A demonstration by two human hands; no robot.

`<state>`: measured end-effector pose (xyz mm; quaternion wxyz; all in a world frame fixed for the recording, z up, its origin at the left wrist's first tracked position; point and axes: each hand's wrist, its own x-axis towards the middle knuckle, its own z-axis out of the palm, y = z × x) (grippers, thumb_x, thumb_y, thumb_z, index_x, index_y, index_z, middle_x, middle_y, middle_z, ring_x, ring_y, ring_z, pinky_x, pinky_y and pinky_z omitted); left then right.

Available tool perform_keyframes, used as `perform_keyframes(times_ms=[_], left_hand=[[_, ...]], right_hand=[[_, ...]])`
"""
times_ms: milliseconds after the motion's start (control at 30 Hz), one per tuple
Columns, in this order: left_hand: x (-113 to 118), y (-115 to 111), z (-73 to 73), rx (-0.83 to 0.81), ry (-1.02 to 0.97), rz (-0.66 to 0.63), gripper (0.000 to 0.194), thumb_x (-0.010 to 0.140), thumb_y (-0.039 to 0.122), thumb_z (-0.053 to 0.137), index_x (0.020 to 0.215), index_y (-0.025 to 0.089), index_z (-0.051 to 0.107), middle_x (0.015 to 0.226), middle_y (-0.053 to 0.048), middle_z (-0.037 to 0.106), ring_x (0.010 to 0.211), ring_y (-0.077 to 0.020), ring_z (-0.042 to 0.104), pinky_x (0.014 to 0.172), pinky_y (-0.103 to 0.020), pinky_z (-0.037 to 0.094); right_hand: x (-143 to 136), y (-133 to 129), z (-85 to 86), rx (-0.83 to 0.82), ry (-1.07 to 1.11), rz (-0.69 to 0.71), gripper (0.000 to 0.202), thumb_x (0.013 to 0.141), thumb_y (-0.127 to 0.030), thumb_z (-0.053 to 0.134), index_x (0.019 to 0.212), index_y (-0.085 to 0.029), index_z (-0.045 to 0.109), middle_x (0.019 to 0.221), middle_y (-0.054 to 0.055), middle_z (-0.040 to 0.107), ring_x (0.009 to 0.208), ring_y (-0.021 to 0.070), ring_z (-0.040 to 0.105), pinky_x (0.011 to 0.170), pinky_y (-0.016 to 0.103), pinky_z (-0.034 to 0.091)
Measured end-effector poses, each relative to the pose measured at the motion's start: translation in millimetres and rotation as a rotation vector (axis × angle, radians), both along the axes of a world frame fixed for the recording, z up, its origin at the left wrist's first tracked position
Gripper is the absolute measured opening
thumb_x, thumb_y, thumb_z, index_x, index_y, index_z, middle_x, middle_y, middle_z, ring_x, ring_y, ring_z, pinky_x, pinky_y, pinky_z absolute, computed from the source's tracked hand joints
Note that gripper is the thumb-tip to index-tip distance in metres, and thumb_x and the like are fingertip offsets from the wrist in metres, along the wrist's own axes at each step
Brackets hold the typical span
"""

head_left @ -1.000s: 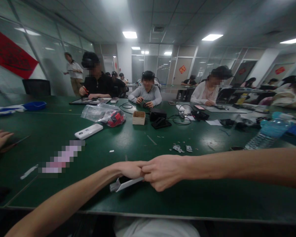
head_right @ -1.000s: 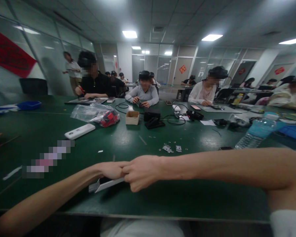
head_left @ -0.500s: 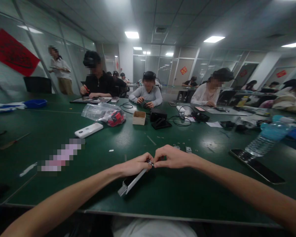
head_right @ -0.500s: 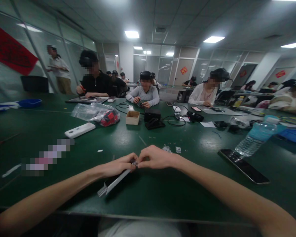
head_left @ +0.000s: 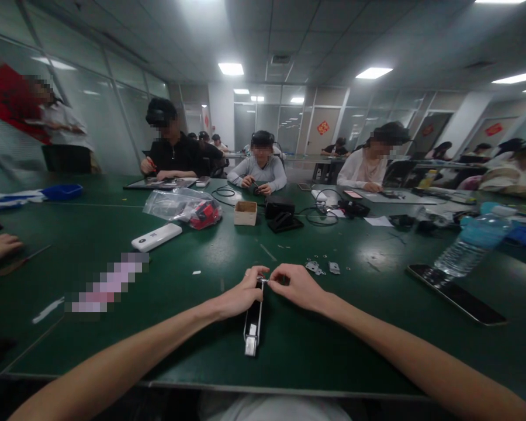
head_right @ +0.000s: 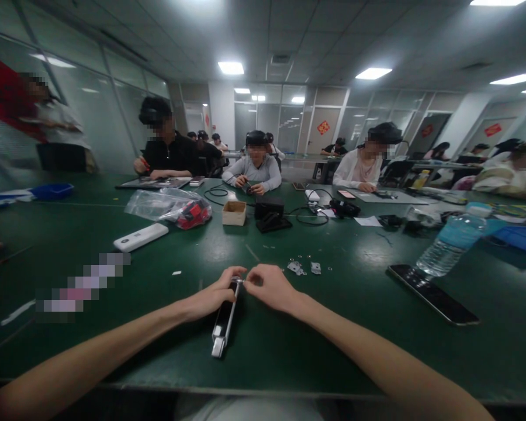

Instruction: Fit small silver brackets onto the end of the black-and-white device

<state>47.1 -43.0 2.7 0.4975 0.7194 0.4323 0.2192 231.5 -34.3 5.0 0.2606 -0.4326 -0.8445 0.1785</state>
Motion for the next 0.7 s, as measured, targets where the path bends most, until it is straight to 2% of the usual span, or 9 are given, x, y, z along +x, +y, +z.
perform_keyframes(times_ms=[267,433,600,700], left_hand=[[-4,5,-1.2,-0.012,-0.094,-0.131,0.071,0.063,0.013,0.045,0.130,0.017,0.025,0.130,-0.010,0.035,0.125,-0.0261,0.032,0.107,-0.043,0.023],[-7,10,-5.6,0.039,-0.110,-0.205,0.077,0.062,0.010,0.046,0.134,0.018,0.019,0.135,-0.010,0.032,0.130,-0.0265,0.025,0.110,-0.044,0.016],[-7,9,-6.5,0.122,-0.111,-0.160,0.071,0.068,0.009,0.047,0.134,0.019,0.022,0.138,-0.011,0.030,0.129,-0.0261,0.029,0.108,-0.044,0.021],[-9,11,-4.2,0.163,-0.098,-0.066,0.064,0.077,0.014,0.050,0.135,0.021,0.024,0.139,-0.013,0.030,0.120,-0.0263,0.041,0.102,-0.045,0.031]], right_hand=[[9,11,-20.0,0.229,-0.029,0.146,0.013,0.088,-0.023,0.051,0.086,-0.016,0.062,0.088,0.005,0.060,0.082,0.0150,0.055,0.074,0.029,0.046],[9,14,-23.6,0.287,-0.060,0.180,0.015,0.090,-0.023,0.048,0.090,-0.016,0.061,0.091,0.007,0.060,0.084,0.0163,0.054,0.076,0.031,0.047],[8,12,-23.9,0.300,-0.015,0.143,0.015,0.090,-0.021,0.048,0.090,-0.015,0.062,0.090,0.007,0.061,0.083,0.0166,0.054,0.075,0.031,0.047],[10,11,-25.5,0.261,0.025,0.090,0.016,0.089,-0.023,0.050,0.089,-0.016,0.064,0.088,0.006,0.062,0.082,0.0162,0.055,0.074,0.030,0.046]])
